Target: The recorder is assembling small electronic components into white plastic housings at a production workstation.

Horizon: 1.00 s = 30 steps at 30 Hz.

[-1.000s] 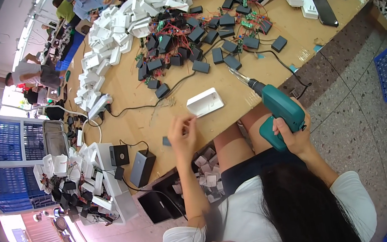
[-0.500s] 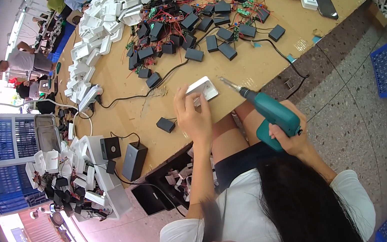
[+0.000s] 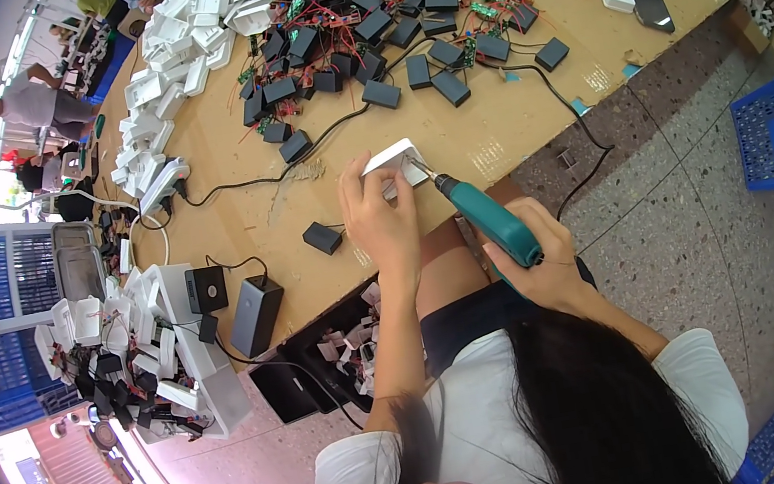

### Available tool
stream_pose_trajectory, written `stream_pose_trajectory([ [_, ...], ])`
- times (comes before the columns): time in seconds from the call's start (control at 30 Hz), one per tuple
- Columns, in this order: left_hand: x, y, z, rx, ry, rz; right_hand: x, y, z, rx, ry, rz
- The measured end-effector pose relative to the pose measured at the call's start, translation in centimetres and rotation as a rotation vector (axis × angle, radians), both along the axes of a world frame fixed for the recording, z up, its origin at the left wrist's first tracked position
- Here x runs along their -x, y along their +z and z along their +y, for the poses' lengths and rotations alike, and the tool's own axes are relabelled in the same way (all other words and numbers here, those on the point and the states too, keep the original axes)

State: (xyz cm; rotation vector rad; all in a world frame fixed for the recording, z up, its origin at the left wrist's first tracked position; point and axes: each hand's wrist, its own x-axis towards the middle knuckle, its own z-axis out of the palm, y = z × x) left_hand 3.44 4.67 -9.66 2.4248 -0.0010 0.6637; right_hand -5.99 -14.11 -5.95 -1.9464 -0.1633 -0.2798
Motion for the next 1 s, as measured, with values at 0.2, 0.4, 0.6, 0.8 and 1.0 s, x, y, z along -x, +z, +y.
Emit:
stream_pose_trajectory([
  [0.2, -0.1, -0.2, 1.8, 0.031, -0.001, 0.020, -0.5, -0.7, 2.2, 0.018, -0.015, 0.015],
  [0.4, -0.2, -0.2, 2.6, 0.042, 0.018, 0.035, -0.7, -1.2, 3.4, 0.024, -0.012, 0.022],
  [0.6, -0.3, -0.4, 3.2, 0.054, 0.013, 0.027, -0.9, -1.8, 3.9, 0.031, -0.015, 0.005],
  [0.8, -0.2, -0.5, 3.6, 0.059, 0.015, 0.030, -0.8, -2.0, 4.4, -0.023, -0.022, 0.050],
  [1.0, 0.1, -0.6, 4.0, 0.039, 0.023, 0.029, -0.9, -1.3, 5.1, 0.089, 0.003, -0.088],
])
